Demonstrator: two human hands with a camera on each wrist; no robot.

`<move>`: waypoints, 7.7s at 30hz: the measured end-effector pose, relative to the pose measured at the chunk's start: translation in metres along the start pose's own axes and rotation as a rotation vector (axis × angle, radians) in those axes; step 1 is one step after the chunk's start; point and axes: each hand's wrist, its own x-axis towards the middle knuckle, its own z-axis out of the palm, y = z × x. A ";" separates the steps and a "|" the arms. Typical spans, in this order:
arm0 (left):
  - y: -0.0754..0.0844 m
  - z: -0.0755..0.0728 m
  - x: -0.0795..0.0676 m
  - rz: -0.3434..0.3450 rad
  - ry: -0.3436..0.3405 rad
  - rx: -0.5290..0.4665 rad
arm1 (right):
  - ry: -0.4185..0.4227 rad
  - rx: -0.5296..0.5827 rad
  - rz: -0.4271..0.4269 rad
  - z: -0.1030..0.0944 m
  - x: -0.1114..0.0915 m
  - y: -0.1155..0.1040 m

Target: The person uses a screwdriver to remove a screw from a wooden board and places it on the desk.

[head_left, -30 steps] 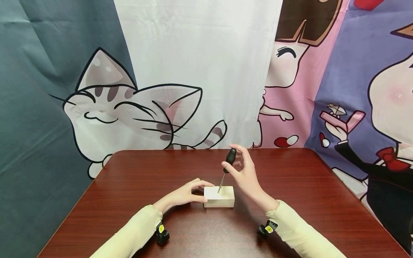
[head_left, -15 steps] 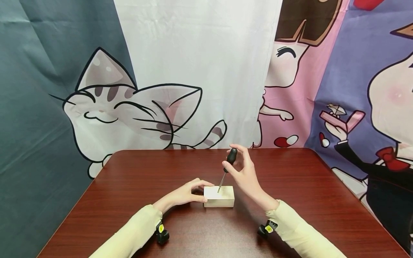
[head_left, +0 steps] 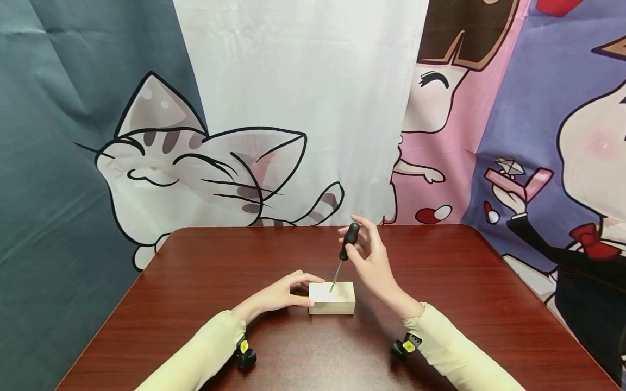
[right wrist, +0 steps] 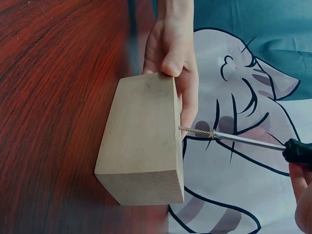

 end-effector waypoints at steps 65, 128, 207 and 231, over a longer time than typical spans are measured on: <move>0.000 0.001 0.000 0.019 0.003 -0.009 | 0.083 -0.028 -0.009 -0.029 0.004 0.031; -0.001 0.002 -0.002 -0.003 0.016 -0.004 | -0.045 -0.686 0.146 -0.128 -0.050 0.068; 0.041 -0.002 0.003 0.045 0.243 0.102 | -0.465 -0.783 0.426 -0.120 -0.083 0.059; 0.045 0.029 0.022 0.055 0.315 0.052 | -0.475 -0.772 0.431 -0.121 -0.082 0.059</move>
